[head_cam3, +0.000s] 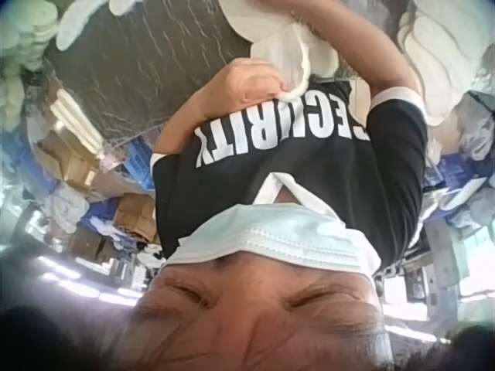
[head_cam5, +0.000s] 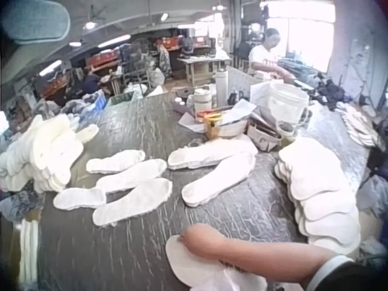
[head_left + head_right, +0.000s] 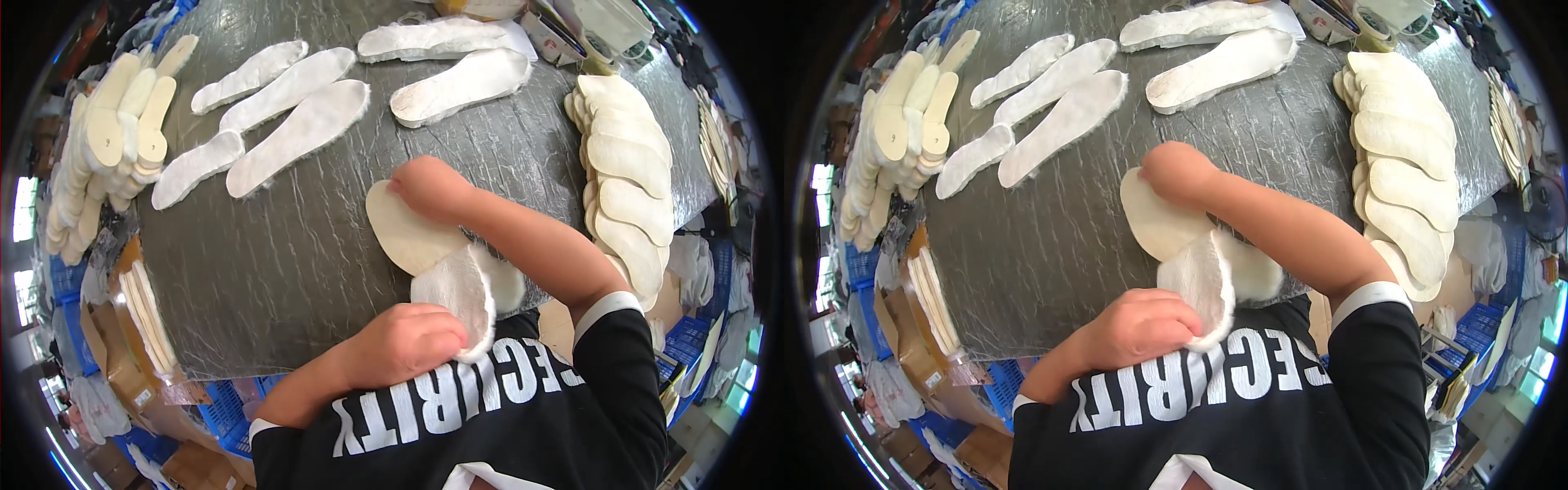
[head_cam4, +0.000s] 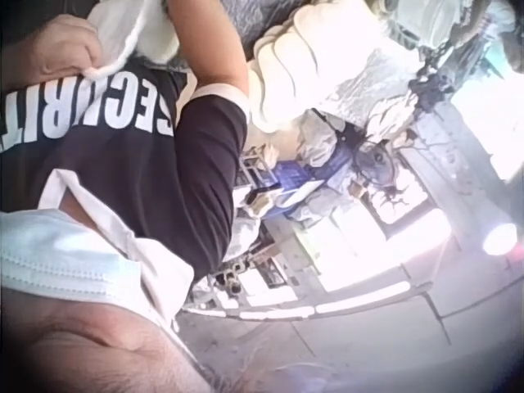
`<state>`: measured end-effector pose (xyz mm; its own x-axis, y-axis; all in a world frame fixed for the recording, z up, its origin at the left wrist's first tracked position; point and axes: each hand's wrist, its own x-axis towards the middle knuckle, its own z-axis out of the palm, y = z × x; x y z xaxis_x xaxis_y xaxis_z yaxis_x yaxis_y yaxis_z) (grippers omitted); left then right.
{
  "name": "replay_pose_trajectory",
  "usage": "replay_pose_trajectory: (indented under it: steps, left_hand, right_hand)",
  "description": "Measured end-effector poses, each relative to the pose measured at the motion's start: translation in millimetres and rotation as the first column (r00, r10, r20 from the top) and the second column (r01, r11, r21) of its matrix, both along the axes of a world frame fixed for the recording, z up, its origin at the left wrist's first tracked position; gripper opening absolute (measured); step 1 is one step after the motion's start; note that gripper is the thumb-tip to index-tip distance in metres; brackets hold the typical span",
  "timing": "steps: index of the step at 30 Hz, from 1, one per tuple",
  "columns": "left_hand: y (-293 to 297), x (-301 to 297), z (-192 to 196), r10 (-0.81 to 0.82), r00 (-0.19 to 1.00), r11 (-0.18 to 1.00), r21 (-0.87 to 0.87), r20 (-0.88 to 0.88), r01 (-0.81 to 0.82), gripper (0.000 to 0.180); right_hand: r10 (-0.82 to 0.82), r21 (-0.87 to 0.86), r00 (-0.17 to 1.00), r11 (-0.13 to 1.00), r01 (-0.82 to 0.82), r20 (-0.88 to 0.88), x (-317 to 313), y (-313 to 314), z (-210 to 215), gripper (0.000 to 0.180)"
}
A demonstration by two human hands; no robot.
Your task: Layering and aligning shoe insole components by hand.
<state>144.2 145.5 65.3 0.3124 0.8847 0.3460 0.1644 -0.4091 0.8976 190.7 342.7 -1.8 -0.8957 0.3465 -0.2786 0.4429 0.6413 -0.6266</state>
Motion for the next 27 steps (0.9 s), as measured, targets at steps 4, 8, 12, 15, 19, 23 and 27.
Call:
replay_pose_trajectory:
  steps: [4, 8, 12, 15, 19, 23, 27]
  left_hand:
    - [12, 10, 24, -0.086, 0.996, 0.993, 0.079, 0.011, 0.085, 0.018]
    - [11, 34, 28, -0.102, 0.980, 0.991, 0.073, -0.170, 0.116, 0.013]
    - [4, 50, 40, -0.135, 0.991, 0.979, 0.151, -0.021, 0.137, 0.016]
    - [0, 66, 68, -0.276, 0.961, 0.932, 0.249, 0.014, 0.264, 0.012]
    - [-13, 45, 78, -0.019, 0.993, 0.972, 0.237, 0.114, -0.008, 0.010]
    - [-51, -21, 79, 0.258, 0.966, 0.957, 0.134, 0.014, -0.258, 0.030]
    - [-121, -77, 114, 0.011, 0.999, 0.985, 0.173, 0.052, -0.019, 0.003]
  right_hand:
    - [0.188, 0.321, 0.982, 0.930, -0.179, 0.002, -8, -28, 2, 0.019]
    - [0.336, 0.411, 0.941, 0.855, -0.318, 0.029, -25, -42, -1, 0.023]
    - [0.413, 0.582, 0.905, 0.762, -0.284, -0.099, -40, -28, -16, 0.024]
    - [0.309, 0.588, 0.951, 0.768, -0.255, 0.008, -61, -7, -3, 0.023]
    - [0.173, 0.330, 0.981, 0.934, -0.136, -0.084, -58, -12, -2, 0.021]
    - [-0.230, -0.116, 0.914, 0.972, 0.203, -0.333, -29, 13, -19, 0.027]
    - [-0.756, -0.329, 0.555, 0.652, 0.683, -0.346, -1, 57, -2, 0.027]
